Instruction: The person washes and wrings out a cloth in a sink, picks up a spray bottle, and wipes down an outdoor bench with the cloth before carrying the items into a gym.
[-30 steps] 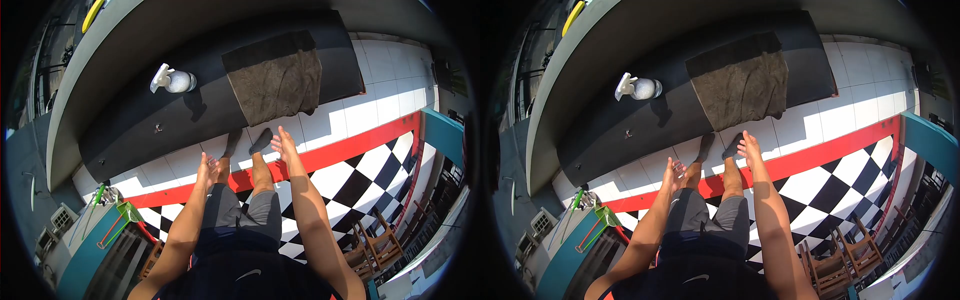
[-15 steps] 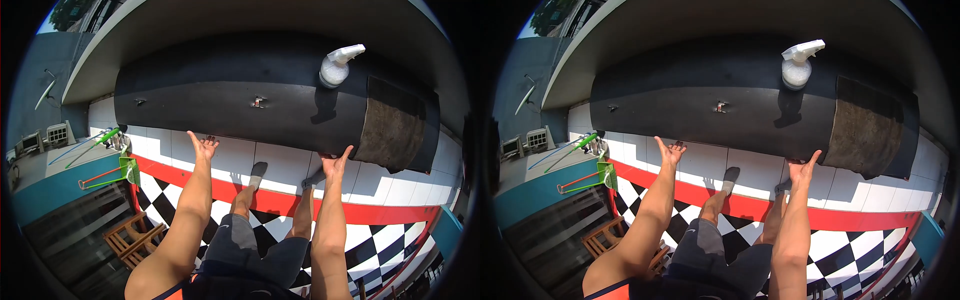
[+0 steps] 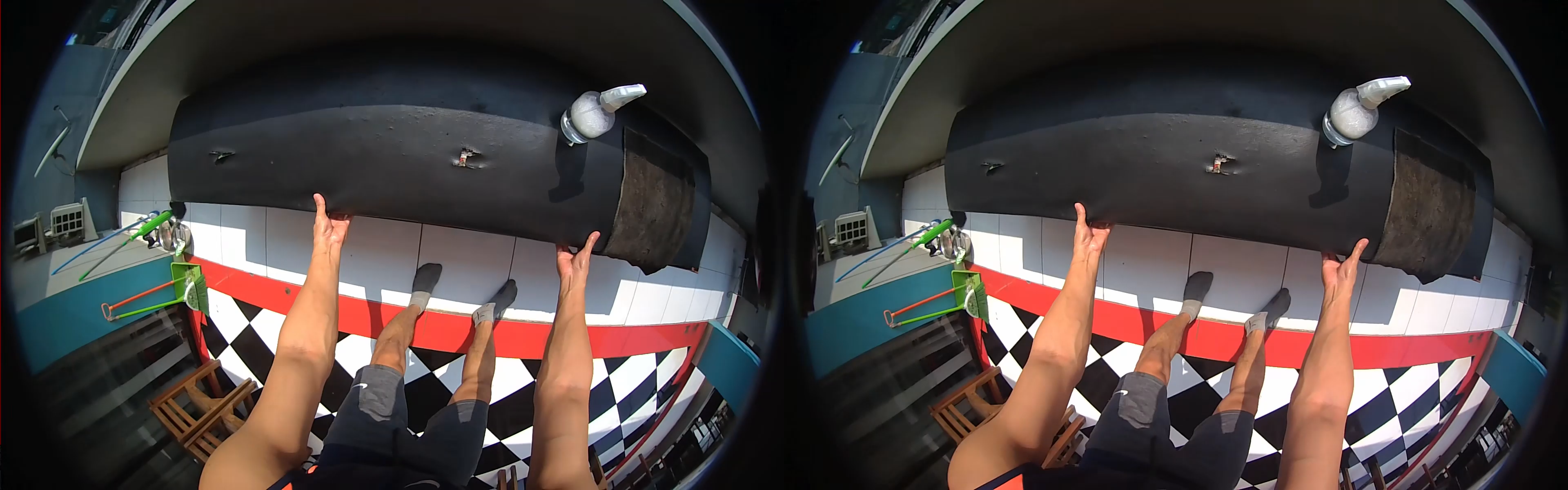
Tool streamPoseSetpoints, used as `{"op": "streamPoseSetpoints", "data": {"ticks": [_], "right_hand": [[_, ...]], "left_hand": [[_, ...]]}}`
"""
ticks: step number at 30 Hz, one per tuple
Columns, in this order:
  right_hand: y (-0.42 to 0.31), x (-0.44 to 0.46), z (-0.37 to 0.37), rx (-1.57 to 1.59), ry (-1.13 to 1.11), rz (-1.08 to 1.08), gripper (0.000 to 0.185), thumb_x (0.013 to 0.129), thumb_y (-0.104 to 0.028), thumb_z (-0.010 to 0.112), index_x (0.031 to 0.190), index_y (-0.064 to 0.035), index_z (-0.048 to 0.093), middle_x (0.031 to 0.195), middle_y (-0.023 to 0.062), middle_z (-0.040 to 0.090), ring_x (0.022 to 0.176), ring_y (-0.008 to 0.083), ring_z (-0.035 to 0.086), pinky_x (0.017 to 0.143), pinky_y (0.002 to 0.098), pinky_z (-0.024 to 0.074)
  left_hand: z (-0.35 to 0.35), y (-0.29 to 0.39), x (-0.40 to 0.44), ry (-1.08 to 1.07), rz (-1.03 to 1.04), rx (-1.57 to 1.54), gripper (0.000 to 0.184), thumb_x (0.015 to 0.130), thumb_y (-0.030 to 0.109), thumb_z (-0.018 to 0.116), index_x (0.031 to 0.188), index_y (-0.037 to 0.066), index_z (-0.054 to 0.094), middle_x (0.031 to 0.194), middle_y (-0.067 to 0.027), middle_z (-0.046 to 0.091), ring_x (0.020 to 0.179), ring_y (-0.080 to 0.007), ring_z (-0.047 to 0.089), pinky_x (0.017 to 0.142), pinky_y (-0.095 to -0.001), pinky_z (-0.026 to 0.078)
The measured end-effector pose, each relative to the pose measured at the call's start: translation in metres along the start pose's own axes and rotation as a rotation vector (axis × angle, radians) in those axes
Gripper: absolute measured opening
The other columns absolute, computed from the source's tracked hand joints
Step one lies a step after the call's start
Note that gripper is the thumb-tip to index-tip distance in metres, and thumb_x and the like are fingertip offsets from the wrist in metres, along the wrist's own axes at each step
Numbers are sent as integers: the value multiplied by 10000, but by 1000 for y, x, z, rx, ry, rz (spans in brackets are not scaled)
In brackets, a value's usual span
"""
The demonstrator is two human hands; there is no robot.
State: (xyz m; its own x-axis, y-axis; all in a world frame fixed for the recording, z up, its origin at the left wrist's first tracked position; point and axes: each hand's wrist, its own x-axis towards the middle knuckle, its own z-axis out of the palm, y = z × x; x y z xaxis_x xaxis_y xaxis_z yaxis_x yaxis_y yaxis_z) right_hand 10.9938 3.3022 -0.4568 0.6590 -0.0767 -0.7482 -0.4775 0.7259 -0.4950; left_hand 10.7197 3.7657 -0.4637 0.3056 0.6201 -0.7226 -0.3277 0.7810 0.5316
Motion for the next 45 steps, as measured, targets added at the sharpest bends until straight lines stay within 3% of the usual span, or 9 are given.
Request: {"op": "streamPoseSetpoints", "data": {"ticks": [11,14,18,24,27,29,33,36,45], "right_hand": [[-13,-13,-26,-34,76,118,910,739,-632,730,1392,-93,398,1333,129,448,1171,313,490,944,461,450],[-29,-20,-24,-267,217,105,904,769,-711,643,1382,-89,408,1313,128,440,1145,320,495,917,463,428],[-70,-22,-52,-694,331,-71,1027,754,-810,539,1460,-106,291,1451,242,273,1295,426,369,992,562,380],[-158,56,-108,-160,366,-129,1149,713,-768,636,1493,-45,200,1532,289,115,1370,476,261,1085,580,301],[-202,92,-88,-5,-105,-206,1086,698,-729,676,1465,-53,310,1523,158,310,1362,356,353,1129,545,281],[-209,114,-85,21,-22,-159,1022,713,-715,671,1439,-62,370,1485,118,390,1345,326,388,1120,540,303],[-216,106,-70,-2,256,-89,958,729,-702,667,1405,-66,432,1448,103,453,1310,326,437,1092,547,347],[-219,100,-57,37,98,-126,917,745,-678,672,1392,-71,443,1445,105,457,1303,330,447,1082,544,368],[-191,-11,-145,28,191,-57,941,762,-699,630,1438,-95,380,1514,82,356,1357,323,361,1120,528,321]], "left_hand": [[-44,3,-31,49,-167,95,982,729,500,791,1436,26,302,1457,-137,351,1349,-322,342,1144,-528,286],[-48,-1,-33,108,-183,152,1079,742,585,744,1462,0,192,1451,-191,324,1338,-349,356,1146,-536,278],[-27,-51,-77,176,-235,288,1146,751,715,638,1482,-4,127,1461,-226,273,1337,-371,344,1107,-545,317],[33,-149,-130,118,-320,179,1200,690,777,636,1492,38,133,1474,-226,266,1336,-370,351,1083,-553,338],[80,-184,-126,5,-187,145,1047,704,757,629,1461,119,289,1466,-128,345,1313,-335,395,1054,-525,387],[90,-199,-122,50,-39,178,947,737,735,611,1435,149,354,1455,-79,382,1307,-314,408,1039,-513,408],[81,-191,-129,83,-67,161,838,790,692,584,1414,169,387,1410,-50,449,1260,-296,464,997,-505,450],[98,-190,-134,57,-20,164,813,803,693,570,1394,158,408,1367,-66,493,1203,-291,514,945,-511,477],[39,-143,-163,94,-114,246,805,831,683,551,1383,114,409,1361,-88,496,1173,-282,538,915,-457,489]]}}
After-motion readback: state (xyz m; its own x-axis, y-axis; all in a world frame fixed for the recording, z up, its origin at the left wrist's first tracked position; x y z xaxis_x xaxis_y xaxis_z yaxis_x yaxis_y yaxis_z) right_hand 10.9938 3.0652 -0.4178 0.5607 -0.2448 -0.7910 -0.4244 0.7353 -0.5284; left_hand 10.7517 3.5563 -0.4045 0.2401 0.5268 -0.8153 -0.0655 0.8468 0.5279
